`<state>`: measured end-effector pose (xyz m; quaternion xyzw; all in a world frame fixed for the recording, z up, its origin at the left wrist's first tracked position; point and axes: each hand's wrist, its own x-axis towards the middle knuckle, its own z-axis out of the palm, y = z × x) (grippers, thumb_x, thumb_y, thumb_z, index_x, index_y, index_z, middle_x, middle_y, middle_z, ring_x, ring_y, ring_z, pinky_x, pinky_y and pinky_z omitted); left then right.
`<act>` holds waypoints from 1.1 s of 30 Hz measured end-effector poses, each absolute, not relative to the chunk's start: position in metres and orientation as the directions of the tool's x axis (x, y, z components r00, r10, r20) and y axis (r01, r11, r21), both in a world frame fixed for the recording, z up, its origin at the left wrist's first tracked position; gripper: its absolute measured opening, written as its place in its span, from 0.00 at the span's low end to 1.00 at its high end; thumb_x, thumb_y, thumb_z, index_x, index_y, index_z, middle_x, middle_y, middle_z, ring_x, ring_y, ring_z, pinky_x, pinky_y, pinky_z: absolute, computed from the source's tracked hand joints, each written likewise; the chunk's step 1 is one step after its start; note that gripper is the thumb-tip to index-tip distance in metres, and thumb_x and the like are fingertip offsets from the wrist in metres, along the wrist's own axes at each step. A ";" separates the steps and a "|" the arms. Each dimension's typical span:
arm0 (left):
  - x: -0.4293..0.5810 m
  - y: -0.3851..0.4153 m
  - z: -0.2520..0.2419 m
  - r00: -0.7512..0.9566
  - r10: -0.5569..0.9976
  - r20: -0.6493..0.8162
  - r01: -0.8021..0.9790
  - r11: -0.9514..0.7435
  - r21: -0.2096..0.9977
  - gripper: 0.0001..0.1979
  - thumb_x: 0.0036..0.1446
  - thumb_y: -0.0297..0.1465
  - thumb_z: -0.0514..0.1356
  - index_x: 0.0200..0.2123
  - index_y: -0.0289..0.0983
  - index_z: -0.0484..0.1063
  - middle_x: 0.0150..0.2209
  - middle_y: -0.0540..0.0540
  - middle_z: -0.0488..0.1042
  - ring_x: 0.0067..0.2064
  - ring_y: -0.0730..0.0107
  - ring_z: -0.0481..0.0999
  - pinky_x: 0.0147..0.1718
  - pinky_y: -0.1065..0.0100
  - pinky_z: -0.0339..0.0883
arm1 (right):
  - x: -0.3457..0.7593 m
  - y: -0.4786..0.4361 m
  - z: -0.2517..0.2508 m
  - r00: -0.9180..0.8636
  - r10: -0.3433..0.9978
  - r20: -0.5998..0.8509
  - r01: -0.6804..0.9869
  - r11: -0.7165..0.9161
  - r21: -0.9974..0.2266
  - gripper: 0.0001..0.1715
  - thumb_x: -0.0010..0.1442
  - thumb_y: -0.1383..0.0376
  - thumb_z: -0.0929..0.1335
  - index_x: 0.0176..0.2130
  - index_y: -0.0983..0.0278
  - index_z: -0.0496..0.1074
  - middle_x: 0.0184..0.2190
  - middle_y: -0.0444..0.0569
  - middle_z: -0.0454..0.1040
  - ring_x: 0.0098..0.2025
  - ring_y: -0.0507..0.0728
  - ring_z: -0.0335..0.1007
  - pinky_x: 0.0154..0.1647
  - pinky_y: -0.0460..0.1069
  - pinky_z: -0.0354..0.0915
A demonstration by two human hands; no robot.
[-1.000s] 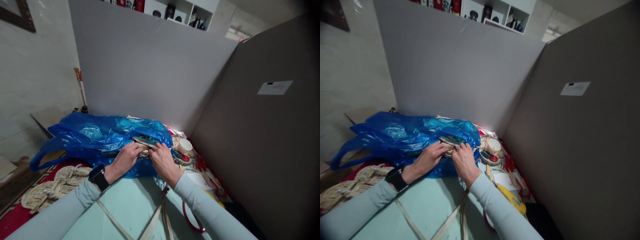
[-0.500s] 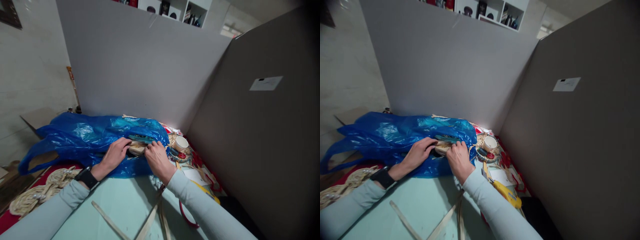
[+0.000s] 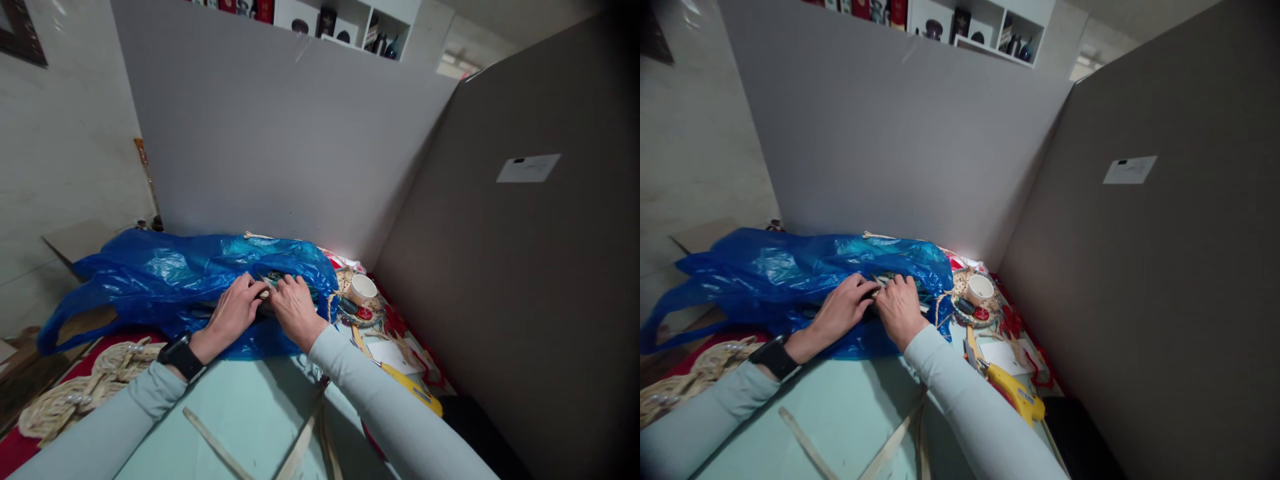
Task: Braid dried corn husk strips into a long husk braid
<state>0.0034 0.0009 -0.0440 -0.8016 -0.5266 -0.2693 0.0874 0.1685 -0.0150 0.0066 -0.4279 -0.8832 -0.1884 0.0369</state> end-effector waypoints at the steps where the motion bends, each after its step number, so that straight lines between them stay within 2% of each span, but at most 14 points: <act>1: 0.005 -0.001 -0.042 0.305 0.796 0.523 0.894 -0.429 0.132 0.11 0.65 0.33 0.62 0.50 0.37 0.74 0.49 0.44 0.76 0.46 0.61 0.78 0.43 0.56 0.76 | 0.171 -0.017 0.007 -0.630 0.739 0.238 0.772 0.563 0.296 0.11 0.69 0.71 0.62 0.44 0.67 0.74 0.41 0.58 0.75 0.48 0.63 0.67 0.47 0.56 0.62; 7: 0.016 -0.011 -0.032 0.295 0.798 0.526 0.917 -0.392 0.080 0.11 0.64 0.27 0.61 0.49 0.38 0.74 0.49 0.44 0.75 0.49 0.59 0.76 0.46 0.54 0.74 | 0.183 -0.025 0.004 -0.587 0.755 0.293 0.808 0.521 0.276 0.12 0.70 0.70 0.61 0.48 0.68 0.72 0.41 0.57 0.75 0.44 0.62 0.70 0.41 0.55 0.62; 10: 0.020 -0.012 -0.031 0.272 0.811 0.518 0.935 -0.350 0.058 0.11 0.64 0.29 0.62 0.50 0.38 0.74 0.50 0.43 0.74 0.50 0.58 0.75 0.47 0.53 0.74 | 0.186 -0.027 0.003 -0.587 0.748 0.308 0.808 0.517 0.284 0.12 0.71 0.71 0.61 0.48 0.69 0.71 0.39 0.56 0.75 0.42 0.62 0.70 0.42 0.55 0.61; 15: 0.020 -0.009 -0.030 0.270 0.823 0.500 0.943 -0.332 0.038 0.13 0.65 0.33 0.62 0.52 0.38 0.73 0.53 0.42 0.75 0.50 0.58 0.77 0.47 0.52 0.75 | 0.190 -0.030 0.006 -0.625 0.705 0.334 0.780 0.547 0.304 0.12 0.71 0.71 0.61 0.48 0.69 0.71 0.40 0.56 0.74 0.45 0.62 0.67 0.45 0.56 0.59; 20: 0.015 -0.007 -0.030 0.302 0.826 0.476 0.930 -0.366 0.045 0.12 0.66 0.33 0.61 0.50 0.37 0.73 0.50 0.43 0.76 0.46 0.61 0.78 0.43 0.56 0.76 | 0.191 -0.027 0.003 -0.656 0.679 0.331 0.755 0.586 0.295 0.12 0.68 0.71 0.63 0.50 0.67 0.71 0.40 0.54 0.75 0.45 0.62 0.66 0.45 0.56 0.58; 24: 0.012 -0.008 -0.028 0.329 0.830 0.451 0.923 -0.383 0.032 0.12 0.66 0.33 0.61 0.51 0.37 0.73 0.50 0.43 0.76 0.46 0.61 0.78 0.44 0.55 0.76 | 0.186 -0.021 -0.002 -0.620 0.712 0.329 0.785 0.560 0.266 0.09 0.67 0.71 0.64 0.45 0.67 0.72 0.35 0.54 0.75 0.43 0.63 0.67 0.43 0.56 0.57; 29: 0.012 -0.012 -0.022 0.370 0.834 0.410 0.913 -0.407 0.004 0.13 0.64 0.29 0.61 0.52 0.38 0.72 0.46 0.45 0.75 0.46 0.60 0.76 0.44 0.55 0.73 | 0.183 -0.014 -0.001 -0.580 0.742 0.335 0.814 0.522 0.255 0.12 0.68 0.72 0.61 0.41 0.69 0.74 0.39 0.59 0.75 0.47 0.66 0.66 0.45 0.59 0.57; 33: 0.013 -0.016 -0.018 0.378 0.838 0.393 0.914 -0.406 -0.013 0.17 0.62 0.26 0.59 0.53 0.39 0.74 0.42 0.42 0.72 0.46 0.56 0.73 0.45 0.57 0.71 | 0.185 -0.010 0.006 -0.591 0.745 0.310 0.806 0.533 0.256 0.11 0.67 0.71 0.63 0.39 0.67 0.75 0.38 0.57 0.76 0.47 0.64 0.66 0.44 0.57 0.57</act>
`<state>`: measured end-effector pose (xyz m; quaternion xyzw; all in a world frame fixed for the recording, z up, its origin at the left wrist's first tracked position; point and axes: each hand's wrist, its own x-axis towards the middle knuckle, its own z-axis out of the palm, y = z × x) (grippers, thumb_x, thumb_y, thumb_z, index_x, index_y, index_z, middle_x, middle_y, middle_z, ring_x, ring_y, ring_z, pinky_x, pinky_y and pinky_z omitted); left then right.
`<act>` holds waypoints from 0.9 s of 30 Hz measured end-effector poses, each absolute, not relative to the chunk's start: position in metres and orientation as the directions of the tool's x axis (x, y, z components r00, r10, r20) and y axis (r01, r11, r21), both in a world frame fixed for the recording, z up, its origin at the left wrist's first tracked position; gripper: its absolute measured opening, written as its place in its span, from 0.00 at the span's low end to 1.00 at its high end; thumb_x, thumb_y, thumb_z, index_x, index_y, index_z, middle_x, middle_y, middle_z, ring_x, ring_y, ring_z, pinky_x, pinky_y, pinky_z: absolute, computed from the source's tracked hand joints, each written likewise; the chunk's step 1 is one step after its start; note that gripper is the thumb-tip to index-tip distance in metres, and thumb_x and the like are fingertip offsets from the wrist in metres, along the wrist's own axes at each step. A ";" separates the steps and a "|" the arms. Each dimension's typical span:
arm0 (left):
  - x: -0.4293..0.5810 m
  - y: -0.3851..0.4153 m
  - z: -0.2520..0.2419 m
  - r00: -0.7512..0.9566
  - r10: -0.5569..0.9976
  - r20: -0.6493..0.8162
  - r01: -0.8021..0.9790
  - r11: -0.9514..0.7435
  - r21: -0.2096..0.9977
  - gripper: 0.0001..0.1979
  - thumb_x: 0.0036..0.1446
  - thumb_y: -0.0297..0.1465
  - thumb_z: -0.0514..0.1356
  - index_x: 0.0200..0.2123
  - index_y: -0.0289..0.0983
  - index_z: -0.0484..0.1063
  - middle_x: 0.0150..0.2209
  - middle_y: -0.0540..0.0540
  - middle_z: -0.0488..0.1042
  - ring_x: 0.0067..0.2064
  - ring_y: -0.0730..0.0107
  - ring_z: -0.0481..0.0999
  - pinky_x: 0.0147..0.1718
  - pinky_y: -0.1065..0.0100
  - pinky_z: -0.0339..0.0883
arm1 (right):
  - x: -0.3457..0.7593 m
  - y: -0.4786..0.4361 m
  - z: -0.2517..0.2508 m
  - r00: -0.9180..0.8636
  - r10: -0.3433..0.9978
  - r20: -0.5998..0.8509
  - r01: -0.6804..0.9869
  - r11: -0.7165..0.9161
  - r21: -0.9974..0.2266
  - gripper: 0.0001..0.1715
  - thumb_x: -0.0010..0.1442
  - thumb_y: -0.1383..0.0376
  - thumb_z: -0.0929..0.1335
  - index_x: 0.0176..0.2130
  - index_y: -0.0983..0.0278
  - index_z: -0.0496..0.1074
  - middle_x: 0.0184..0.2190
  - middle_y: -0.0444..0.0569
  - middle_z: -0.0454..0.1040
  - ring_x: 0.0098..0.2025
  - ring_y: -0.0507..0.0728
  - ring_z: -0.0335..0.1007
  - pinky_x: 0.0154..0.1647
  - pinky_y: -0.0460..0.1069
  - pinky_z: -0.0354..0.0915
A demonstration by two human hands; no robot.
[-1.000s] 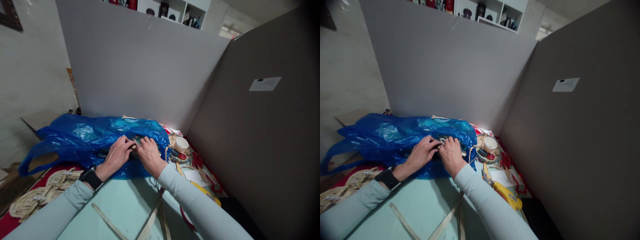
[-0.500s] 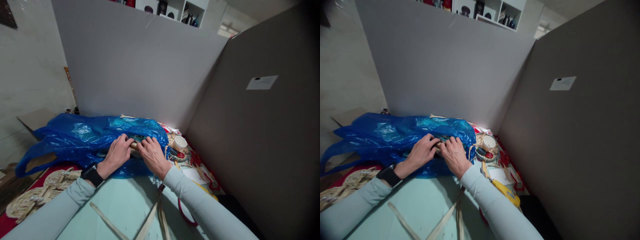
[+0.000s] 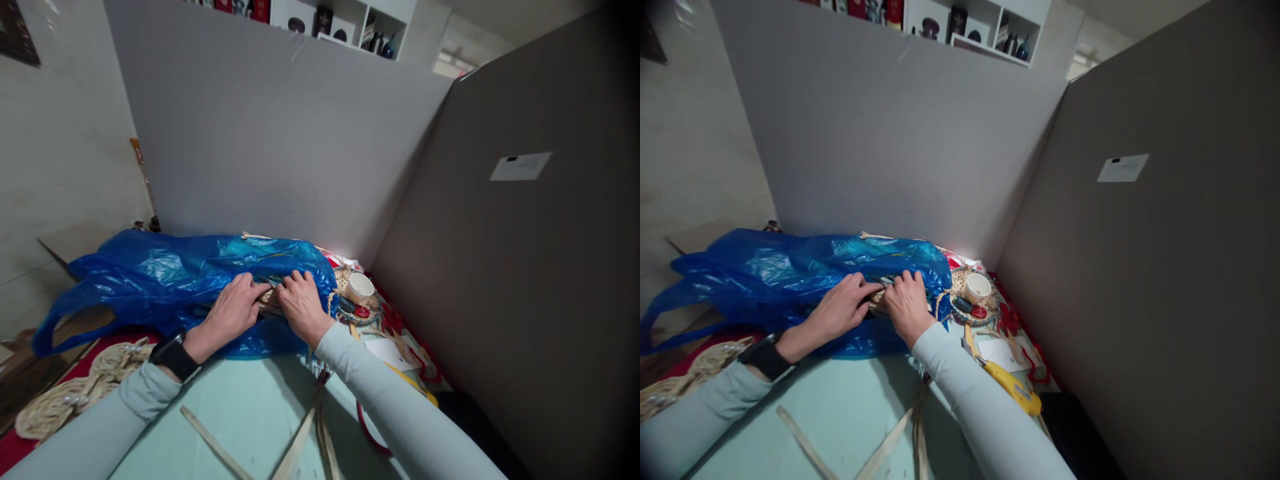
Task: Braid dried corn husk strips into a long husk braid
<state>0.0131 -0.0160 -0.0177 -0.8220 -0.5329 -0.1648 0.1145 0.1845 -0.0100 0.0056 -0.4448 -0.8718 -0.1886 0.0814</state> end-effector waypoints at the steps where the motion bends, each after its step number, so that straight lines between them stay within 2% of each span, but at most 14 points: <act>1: 0.014 -0.017 -0.017 0.369 0.842 0.394 0.919 -0.395 -0.016 0.17 0.62 0.26 0.59 0.54 0.39 0.75 0.41 0.41 0.72 0.46 0.54 0.73 0.44 0.57 0.71 | 0.186 -0.009 0.007 -0.590 0.748 0.306 0.807 0.532 0.257 0.10 0.67 0.71 0.63 0.39 0.67 0.75 0.37 0.57 0.76 0.46 0.64 0.67 0.44 0.57 0.57; 6: 0.017 -0.017 -0.018 0.295 0.861 0.413 0.951 -0.307 -0.039 0.16 0.64 0.28 0.57 0.53 0.38 0.75 0.46 0.37 0.71 0.48 0.49 0.72 0.45 0.53 0.70 | 0.194 -0.010 0.014 -0.561 0.772 0.298 0.826 0.499 0.262 0.09 0.66 0.71 0.64 0.37 0.67 0.74 0.36 0.57 0.77 0.47 0.64 0.68 0.44 0.56 0.58; 10: 0.020 -0.017 -0.018 0.274 0.874 0.401 0.960 -0.272 -0.063 0.15 0.65 0.30 0.59 0.54 0.38 0.71 0.50 0.41 0.72 0.50 0.54 0.73 0.46 0.52 0.72 | 0.196 -0.015 0.018 -0.522 0.792 0.316 0.851 0.458 0.257 0.10 0.65 0.72 0.65 0.46 0.68 0.72 0.39 0.57 0.76 0.47 0.64 0.68 0.45 0.56 0.60; 13: 0.020 -0.017 -0.015 0.302 0.878 0.370 0.952 -0.295 -0.076 0.16 0.65 0.33 0.61 0.55 0.38 0.70 0.52 0.43 0.74 0.49 0.57 0.76 0.46 0.53 0.73 | 0.192 -0.018 0.021 -0.495 0.804 0.330 0.867 0.431 0.250 0.10 0.64 0.73 0.65 0.46 0.69 0.71 0.42 0.59 0.74 0.48 0.64 0.68 0.45 0.56 0.63; 16: 0.018 -0.017 -0.012 0.328 0.881 0.341 0.944 -0.320 -0.081 0.16 0.65 0.34 0.61 0.55 0.38 0.71 0.51 0.43 0.75 0.48 0.58 0.77 0.45 0.53 0.74 | 0.188 -0.019 0.021 -0.480 0.818 0.318 0.875 0.422 0.236 0.11 0.66 0.73 0.64 0.48 0.70 0.70 0.44 0.58 0.74 0.45 0.61 0.71 0.43 0.54 0.68; 21: 0.016 -0.018 -0.010 0.353 0.880 0.319 0.935 -0.346 -0.081 0.14 0.65 0.33 0.61 0.53 0.38 0.71 0.48 0.44 0.75 0.47 0.59 0.76 0.45 0.54 0.72 | 0.189 -0.017 0.008 -0.540 0.818 0.198 0.836 0.493 0.240 0.18 0.68 0.60 0.69 0.54 0.66 0.71 0.51 0.53 0.74 0.47 0.59 0.74 0.47 0.57 0.73; 27: 0.017 -0.023 -0.010 0.371 0.872 0.319 0.928 -0.357 -0.106 0.19 0.62 0.26 0.57 0.55 0.41 0.72 0.43 0.39 0.71 0.46 0.51 0.70 0.43 0.55 0.65 | 0.196 -0.017 0.005 -0.570 0.807 0.154 0.811 0.523 0.262 0.18 0.68 0.60 0.69 0.54 0.66 0.71 0.52 0.53 0.73 0.49 0.60 0.74 0.49 0.59 0.72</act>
